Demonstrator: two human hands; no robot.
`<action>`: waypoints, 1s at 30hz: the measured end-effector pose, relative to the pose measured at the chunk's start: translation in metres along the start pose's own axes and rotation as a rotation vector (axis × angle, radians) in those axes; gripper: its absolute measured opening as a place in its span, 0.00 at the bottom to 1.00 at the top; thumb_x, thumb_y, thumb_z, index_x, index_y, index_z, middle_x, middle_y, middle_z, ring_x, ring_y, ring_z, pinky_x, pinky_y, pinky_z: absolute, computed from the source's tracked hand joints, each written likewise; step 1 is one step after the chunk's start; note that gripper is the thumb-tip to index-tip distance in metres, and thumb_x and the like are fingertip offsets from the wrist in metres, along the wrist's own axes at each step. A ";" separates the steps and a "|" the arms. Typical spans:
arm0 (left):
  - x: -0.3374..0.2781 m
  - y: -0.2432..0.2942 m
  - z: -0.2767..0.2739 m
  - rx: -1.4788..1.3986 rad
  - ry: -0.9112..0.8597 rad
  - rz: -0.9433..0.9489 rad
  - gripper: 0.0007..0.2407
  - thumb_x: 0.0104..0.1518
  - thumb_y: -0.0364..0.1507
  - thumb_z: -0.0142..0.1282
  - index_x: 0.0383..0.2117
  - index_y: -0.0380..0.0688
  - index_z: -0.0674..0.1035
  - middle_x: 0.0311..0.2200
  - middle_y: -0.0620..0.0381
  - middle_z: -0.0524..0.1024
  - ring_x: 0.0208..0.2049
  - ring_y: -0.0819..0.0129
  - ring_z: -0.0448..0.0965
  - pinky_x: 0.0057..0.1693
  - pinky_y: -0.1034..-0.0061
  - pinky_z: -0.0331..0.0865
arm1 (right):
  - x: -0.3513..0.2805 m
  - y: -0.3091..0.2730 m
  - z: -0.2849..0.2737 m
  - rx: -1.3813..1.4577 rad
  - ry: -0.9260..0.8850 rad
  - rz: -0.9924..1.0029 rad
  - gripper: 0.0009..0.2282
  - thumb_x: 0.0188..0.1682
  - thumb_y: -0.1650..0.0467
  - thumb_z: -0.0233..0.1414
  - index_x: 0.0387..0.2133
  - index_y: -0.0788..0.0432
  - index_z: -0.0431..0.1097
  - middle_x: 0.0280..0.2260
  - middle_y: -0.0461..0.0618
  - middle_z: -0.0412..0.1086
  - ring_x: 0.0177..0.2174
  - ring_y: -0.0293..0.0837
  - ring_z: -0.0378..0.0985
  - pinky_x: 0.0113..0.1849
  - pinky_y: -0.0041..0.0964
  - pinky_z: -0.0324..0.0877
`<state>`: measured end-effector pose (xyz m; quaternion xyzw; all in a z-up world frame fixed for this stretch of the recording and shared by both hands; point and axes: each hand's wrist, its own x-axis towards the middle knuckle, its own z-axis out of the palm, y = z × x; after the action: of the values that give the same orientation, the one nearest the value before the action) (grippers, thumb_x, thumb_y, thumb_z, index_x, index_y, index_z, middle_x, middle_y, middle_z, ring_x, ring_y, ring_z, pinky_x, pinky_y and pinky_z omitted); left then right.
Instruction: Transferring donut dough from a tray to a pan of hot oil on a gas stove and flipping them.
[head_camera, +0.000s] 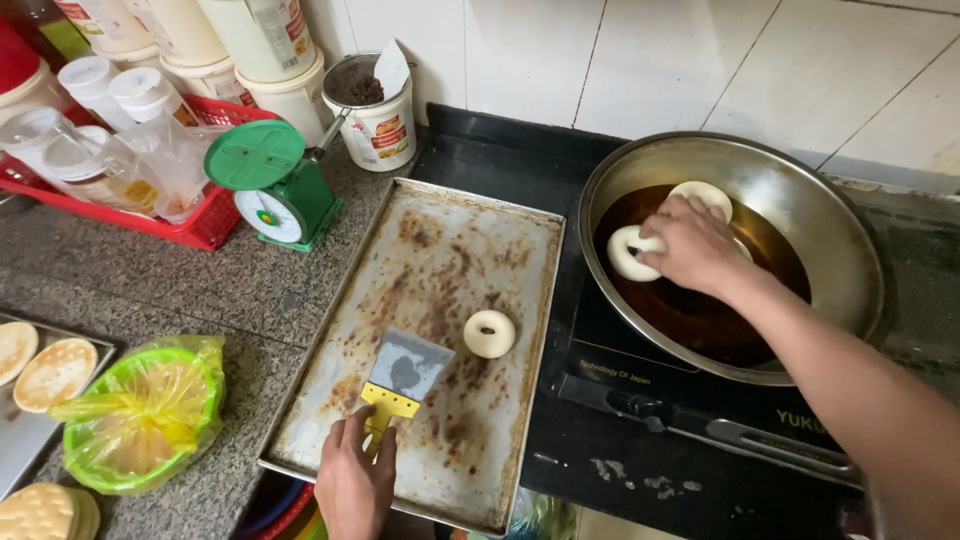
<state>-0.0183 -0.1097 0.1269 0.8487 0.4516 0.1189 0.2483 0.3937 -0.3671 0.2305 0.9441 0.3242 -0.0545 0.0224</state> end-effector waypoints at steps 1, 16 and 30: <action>0.001 -0.001 0.000 -0.001 -0.002 -0.001 0.18 0.52 0.36 0.62 0.50 0.54 0.79 0.44 0.60 0.80 0.40 0.60 0.83 0.44 0.65 0.78 | -0.002 -0.004 -0.011 -0.001 -0.002 0.000 0.17 0.48 0.59 0.58 0.48 0.51 0.76 0.53 0.51 0.66 0.58 0.50 0.62 0.59 0.51 0.54; 0.032 -0.022 0.048 0.186 0.032 0.405 0.18 0.45 0.29 0.63 0.46 0.47 0.78 0.35 0.51 0.76 0.32 0.53 0.79 0.38 0.61 0.75 | -0.040 -0.204 -0.037 0.484 0.323 -0.447 0.11 0.51 0.66 0.56 0.42 0.59 0.74 0.47 0.55 0.66 0.44 0.48 0.72 0.45 0.43 0.73; 0.056 -0.032 0.078 0.274 -0.046 0.568 0.11 0.51 0.27 0.58 0.39 0.40 0.77 0.33 0.49 0.75 0.33 0.54 0.78 0.37 0.63 0.74 | 0.006 -0.204 0.212 0.163 0.057 -0.124 0.23 0.42 0.58 0.62 0.50 0.54 0.73 0.48 0.55 0.64 0.47 0.55 0.67 0.50 0.51 0.64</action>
<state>0.0239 -0.0727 0.0426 0.9689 0.2026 0.1023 0.0987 0.2539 -0.2188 0.0183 0.9222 0.3769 -0.0549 -0.0673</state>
